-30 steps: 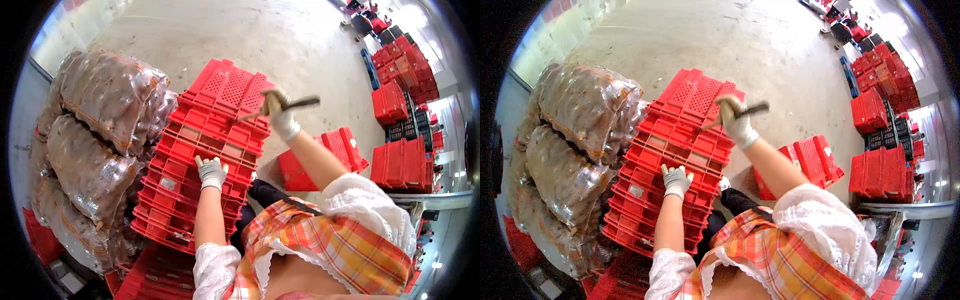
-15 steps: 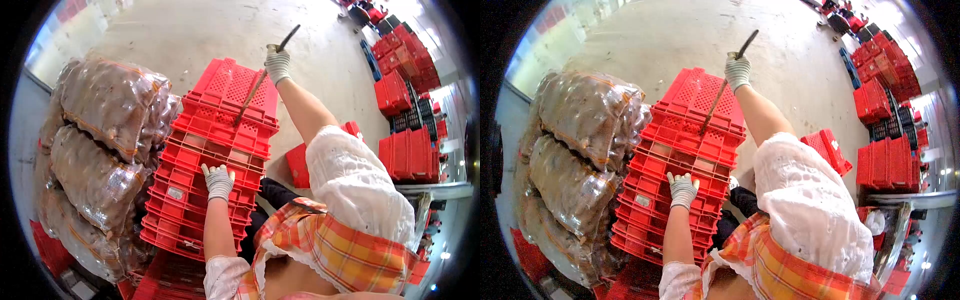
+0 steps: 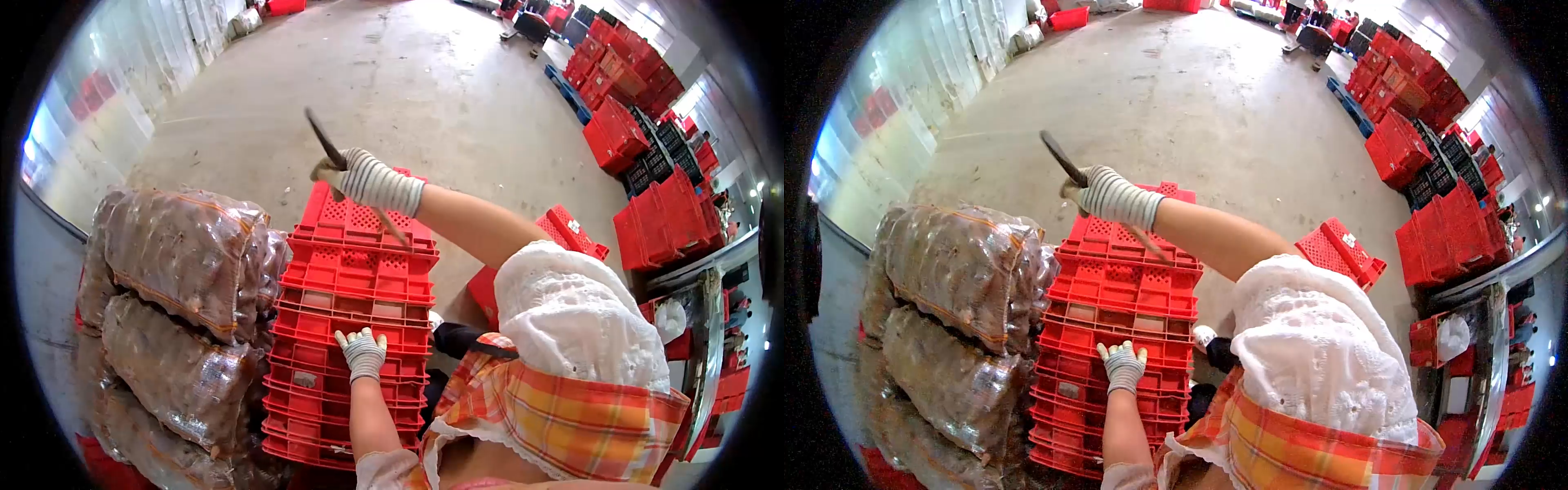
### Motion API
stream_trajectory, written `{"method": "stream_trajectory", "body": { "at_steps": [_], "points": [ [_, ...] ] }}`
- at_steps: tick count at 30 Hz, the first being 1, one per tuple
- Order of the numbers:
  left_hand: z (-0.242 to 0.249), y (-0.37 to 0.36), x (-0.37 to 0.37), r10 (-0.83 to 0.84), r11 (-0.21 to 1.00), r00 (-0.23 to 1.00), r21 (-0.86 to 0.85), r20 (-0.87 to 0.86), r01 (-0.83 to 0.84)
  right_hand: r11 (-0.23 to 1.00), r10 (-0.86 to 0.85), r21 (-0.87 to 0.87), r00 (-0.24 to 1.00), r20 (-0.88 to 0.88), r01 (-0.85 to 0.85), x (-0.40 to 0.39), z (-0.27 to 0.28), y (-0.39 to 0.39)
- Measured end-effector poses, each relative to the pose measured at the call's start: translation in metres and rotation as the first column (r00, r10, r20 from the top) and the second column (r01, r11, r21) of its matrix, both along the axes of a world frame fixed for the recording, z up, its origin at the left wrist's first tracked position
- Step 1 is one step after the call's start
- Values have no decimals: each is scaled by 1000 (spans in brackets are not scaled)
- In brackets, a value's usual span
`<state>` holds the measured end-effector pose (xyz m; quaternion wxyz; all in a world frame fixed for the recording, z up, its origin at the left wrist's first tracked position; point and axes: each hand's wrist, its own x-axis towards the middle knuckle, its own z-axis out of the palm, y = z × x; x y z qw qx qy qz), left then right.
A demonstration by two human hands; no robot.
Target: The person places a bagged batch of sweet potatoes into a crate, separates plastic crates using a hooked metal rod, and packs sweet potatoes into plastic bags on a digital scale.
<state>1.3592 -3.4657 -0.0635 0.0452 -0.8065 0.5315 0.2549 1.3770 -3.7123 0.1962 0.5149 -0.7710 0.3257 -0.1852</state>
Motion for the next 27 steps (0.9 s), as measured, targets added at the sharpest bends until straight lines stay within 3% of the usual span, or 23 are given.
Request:
{"method": "stream_trajectory", "body": {
  "at_steps": [1, 3, 4, 5, 6, 7, 8, 9, 10, 11, 12, 14, 15, 17, 18, 19, 20, 21, 22, 23, 25, 26, 27],
  "points": [
    [-4, 1, 0, 4, 999, 1000, -41, 12, -3, 996, 70, -40, 983, -172, -78, -8, 3, -4],
    [-7, 1, -1, 9, 997, 1000, -80, 16, -8, 985, 81, -123, 955, -286, -121, -30, -29, -42],
    [-10, 3, -2, 22, 992, 1000, -123, 14, -21, 990, 71, -98, 959, -275, -101, -45, -51, -63],
    [0, -4, -3, 31, 999, 1000, -14, 2, -31, 998, 41, -24, 922, -385, -55, -63, -60, -82],
    [-4, -1, -6, 43, 990, 998, -137, 46, -36, 999, -46, -38, 841, -539, 31, -77, -69, -98],
    [-3, -1, -7, 64, 988, 997, -143, 35, -58, 988, -121, -143, 863, -491, 57, -99, -111, -129],
    [-1, -5, -7, 84, 985, 996, -155, 27, -78, 978, -168, -203, 715, -678, 37, -115, -133, -156],
    [-3, -7, -9, 105, 986, 994, -136, 32, -100, 977, -181, -212, 651, -737, 31, -128, -149, -175],
    [-6, -7, -13, 236, 944, 971, -232, -27, -235, 974, -197, -226, 585, -787, 24, -137, -163, -190],
    [-7, -15, -13, 354, 874, 931, -323, -93, -364, 977, -175, -214, 596, -784, 7, -141, -180, -203],
    [9, -31, -10, 510, 811, 848, -248, -146, -530, 975, -209, -219, 540, -815, 47, -144, -198, -215],
    [26, -68, -5, 745, 564, 627, -288, -226, -774, 973, -228, -213, 478, -849, 86, -137, -226, -244],
    [40, -91, 4, 765, 544, 588, -228, -262, -808, 975, -222, -179, 495, -840, 132, -130, -238, -256],
    [8, -134, 18, 772, 275, 330, -183, -542, -944, 983, -184, -142, 609, -772, 118, -113, -265, -287],
    [-3, -157, 26, 717, 144, 179, -108, -673, -984, 984, -176, -131, 610, -773, 119, -99, -270, -301],
    [11, -188, 37, 612, 39, -130, 193, -780, -980, 999, -39, -41, 584, -811, 10, -80, -272, -313],
    [-6, -209, 46, 618, -3, -240, 304, -748, -953, 994, 100, 57, 543, -834, -97, -63, -274, -321],
    [-13, -224, 53, 727, -1, -183, 266, -662, -964, 993, 112, 71, 542, -833, -97, -49, -275, -324],
    [-19, -234, 55, 820, 5, -129, 232, -558, -973, 978, 154, 64, 474, -867, -201, -37, -272, -325],
    [-26, -236, 54, 818, 1, -86, 152, -569, -988, 950, 190, 67, 397, -898, -305, -32, -271, -326],
    [-18, -243, 51, 830, 47, -9, 86, -558, -995, 958, 236, 155, 353, -906, -242, -36, -265, -333],
    [-20, -245, 52, 801, -32, -115, 150, -588, -988, 960, 266, 217, 325, -908, -179, -40, -265, -336],
    [-22, -246, 50, 795, -34, -119, 152, -595, -988, 958, 281, 236, 368, -887, -163, -44, -273, -337]
  ]
}}
